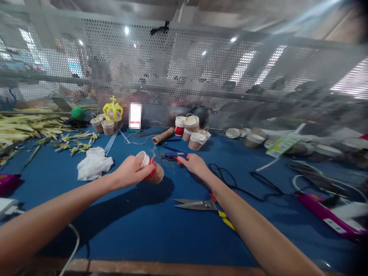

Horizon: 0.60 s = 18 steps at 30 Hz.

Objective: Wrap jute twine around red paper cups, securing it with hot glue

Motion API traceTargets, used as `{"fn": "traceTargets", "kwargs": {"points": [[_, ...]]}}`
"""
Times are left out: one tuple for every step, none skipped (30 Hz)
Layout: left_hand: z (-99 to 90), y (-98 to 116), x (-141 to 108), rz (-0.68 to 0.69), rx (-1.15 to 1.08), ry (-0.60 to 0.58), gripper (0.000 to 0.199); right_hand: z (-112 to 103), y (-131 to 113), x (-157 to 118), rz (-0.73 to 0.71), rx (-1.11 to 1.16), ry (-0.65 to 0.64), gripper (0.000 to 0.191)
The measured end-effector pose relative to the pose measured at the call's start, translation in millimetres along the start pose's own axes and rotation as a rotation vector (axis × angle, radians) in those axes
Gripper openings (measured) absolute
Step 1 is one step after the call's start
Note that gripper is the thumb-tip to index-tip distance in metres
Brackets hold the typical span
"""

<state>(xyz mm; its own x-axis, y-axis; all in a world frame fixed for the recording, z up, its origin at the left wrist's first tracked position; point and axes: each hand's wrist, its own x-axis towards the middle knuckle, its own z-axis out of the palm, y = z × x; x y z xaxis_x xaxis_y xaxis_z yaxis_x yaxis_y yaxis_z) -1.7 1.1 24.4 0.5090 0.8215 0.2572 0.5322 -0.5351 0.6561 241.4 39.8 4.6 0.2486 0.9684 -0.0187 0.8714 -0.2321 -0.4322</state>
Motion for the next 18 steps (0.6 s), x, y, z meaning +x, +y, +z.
{"fn": "traceTargets", "kwargs": {"points": [[-0.7, 2, -1, 0.008, 0.009, -0.004, 0.036, -2, -3, -3, -0.013, -0.006, 0.025, 0.025], [-1.3, 4, -1, 0.017, 0.014, -0.002, 0.036, -4, -7, -8, -0.033, -0.002, 0.047, 0.024], [-1.6, 6, -2, 0.023, 0.015, -0.005, 0.036, -6, -12, -13, -0.062, 0.013, 0.063, 0.024], [-1.6, 8, -3, 0.026, 0.015, -0.006, 0.036, -9, -19, -20, -0.102, 0.039, 0.062, 0.025], [-1.1, 10, -5, 0.027, 0.01, -0.011, 0.036, -11, -26, -27, -0.154, 0.075, 0.038, 0.028], [-0.3, 12, -6, 0.041, 0.003, -0.019, 0.036, -12, -34, -34, -0.219, 0.12, -0.01, 0.033], [0.8, 14, -7, 0.076, -0.01, -0.04, 0.036, -13, -42, -41, -0.283, 0.171, -0.071, 0.039], [2.0, 16, -9, 0.114, -0.022, -0.065, 0.036, -13, -49, -48, -0.344, 0.223, -0.141, 0.043], [3.2, 18, -10, 0.159, -0.033, -0.092, 0.035, -12, -55, -54, -0.396, 0.278, -0.208, 0.048], [4.1, 20, -11, 0.197, -0.035, -0.108, 0.033, -11, -60, -59, -0.439, 0.388, -0.287, 0.05], [4.8, 21, -13, 0.229, -0.031, -0.121, 0.032, -10, -64, -63, -0.459, 0.533, -0.355, 0.047], [5.2, 22, -14, 0.249, -0.028, -0.126, 0.031, -9, -67, -66, -0.46, 0.679, -0.404, 0.042], [5.3, 22, -15, 0.257, -0.031, -0.129, 0.029, -8, -68, -69, -0.446, 0.817, -0.439, 0.037], [5.3, 22, -17, 0.252, -0.044, -0.135, 0.028, -8, -69, -71, -0.424, 0.923, -0.458, 0.032], [5.2, 21, -18, 0.234, -0.069, -0.142, 0.028, -8, -69, -74, -0.403, 0.982, -0.457, 0.027], [5.2, 20, -19, 0.209, -0.104, -0.155, 0.028, -9, -69, -76, -0.391, 1.011, -0.451, 0.024], [5.5, 18, -20, 0.177, -0.147, -0.168, 0.028, -10, -68, -78, -0.391, 1.02, -0.436, 0.022], [6.0, 16, -20, 0.135, -0.197, -0.178, 0.029, -11, -68, -81, -0.4, 1.016, -0.407, 0.02]]}}
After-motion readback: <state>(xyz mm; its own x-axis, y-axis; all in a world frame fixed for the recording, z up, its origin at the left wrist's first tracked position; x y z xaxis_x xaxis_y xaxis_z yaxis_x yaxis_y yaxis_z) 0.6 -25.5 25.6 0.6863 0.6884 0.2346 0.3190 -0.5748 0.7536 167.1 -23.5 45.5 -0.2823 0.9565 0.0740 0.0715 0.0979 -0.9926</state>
